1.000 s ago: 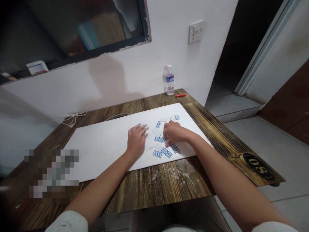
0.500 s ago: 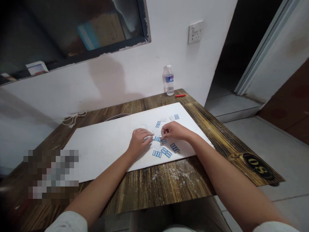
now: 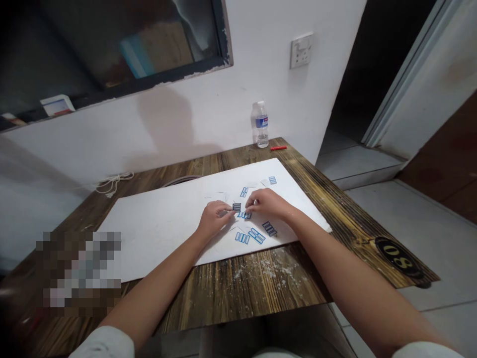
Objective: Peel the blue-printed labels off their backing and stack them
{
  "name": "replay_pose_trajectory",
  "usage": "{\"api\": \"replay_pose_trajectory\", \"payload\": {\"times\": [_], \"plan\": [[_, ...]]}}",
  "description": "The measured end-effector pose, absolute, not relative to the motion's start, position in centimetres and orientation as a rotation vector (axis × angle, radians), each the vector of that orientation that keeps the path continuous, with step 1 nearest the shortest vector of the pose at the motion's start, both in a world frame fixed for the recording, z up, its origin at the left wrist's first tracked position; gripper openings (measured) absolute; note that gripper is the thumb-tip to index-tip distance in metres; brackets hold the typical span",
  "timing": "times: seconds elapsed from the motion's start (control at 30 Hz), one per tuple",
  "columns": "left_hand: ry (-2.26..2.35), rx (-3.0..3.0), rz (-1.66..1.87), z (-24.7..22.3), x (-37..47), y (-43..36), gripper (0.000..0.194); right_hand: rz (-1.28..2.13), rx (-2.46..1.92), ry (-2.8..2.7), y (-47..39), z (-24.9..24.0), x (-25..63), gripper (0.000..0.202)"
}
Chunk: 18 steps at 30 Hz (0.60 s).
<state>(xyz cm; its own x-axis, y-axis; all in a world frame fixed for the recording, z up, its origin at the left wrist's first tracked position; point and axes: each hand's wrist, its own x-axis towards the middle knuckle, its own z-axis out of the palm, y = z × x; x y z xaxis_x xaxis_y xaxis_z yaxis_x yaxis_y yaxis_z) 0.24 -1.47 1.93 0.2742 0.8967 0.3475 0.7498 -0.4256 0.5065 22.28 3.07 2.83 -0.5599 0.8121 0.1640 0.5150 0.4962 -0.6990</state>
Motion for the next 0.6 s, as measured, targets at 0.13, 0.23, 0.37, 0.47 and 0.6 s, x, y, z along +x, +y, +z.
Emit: {"api": "replay_pose_trajectory", "payload": {"times": [0.13,0.23,0.37,0.47,0.6], "plan": [[1.576,2.224,1.018,1.7,0.2,-1.2,0.009,0.62,-1.076,-2.455,3.3,2.0,22.1,0.021],[1.592,2.2,1.052,1.6,0.1,-1.0,0.007,0.567,-1.122,-2.488,3.3,1.7,21.9,0.022],[1.6,2.182,1.085,1.6,0.2,-1.0,0.005,0.621,-1.148,-2.521,3.1,2.1,21.8,0.02],[1.588,2.164,1.107,1.6,0.2,-0.9,0.005,0.608,-1.055,-2.559,3.0,2.6,22.0,0.011],[1.572,2.122,1.125,1.5,0.0,-0.9,0.006,0.582,-0.915,-2.585,2.9,2.9,22.2,0.015]]}}
